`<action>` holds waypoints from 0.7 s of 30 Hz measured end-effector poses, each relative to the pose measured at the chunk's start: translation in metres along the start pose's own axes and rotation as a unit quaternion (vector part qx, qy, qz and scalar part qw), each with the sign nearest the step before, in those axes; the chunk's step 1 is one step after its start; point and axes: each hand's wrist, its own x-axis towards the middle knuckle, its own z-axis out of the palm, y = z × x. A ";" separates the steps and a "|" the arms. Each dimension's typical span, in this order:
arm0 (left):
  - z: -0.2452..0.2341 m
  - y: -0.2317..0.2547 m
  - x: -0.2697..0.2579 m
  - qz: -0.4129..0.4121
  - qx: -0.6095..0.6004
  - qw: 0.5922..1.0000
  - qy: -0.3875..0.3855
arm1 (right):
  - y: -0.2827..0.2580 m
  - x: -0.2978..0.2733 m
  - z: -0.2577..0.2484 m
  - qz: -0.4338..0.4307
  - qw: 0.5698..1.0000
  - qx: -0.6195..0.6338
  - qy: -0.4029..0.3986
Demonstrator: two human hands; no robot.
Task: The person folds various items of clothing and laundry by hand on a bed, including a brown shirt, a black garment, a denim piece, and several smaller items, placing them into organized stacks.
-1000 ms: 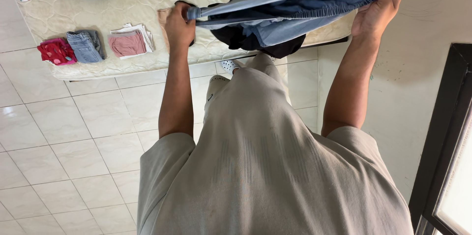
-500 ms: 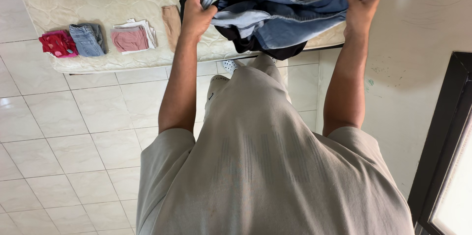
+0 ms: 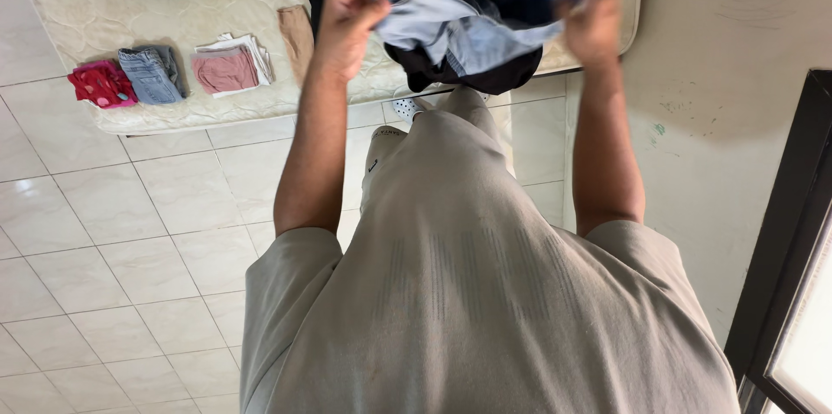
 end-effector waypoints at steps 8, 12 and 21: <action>0.045 0.002 0.024 0.053 0.064 0.988 -0.132 | -0.032 0.017 0.086 -0.050 0.984 0.126 -0.117; 0.015 -0.007 0.028 0.101 0.101 0.986 -0.085 | -0.014 0.021 0.051 -0.006 0.984 0.177 -0.007; 0.043 -0.048 0.026 0.098 0.365 0.926 -0.016 | -0.076 0.029 0.009 0.004 0.967 0.247 -0.068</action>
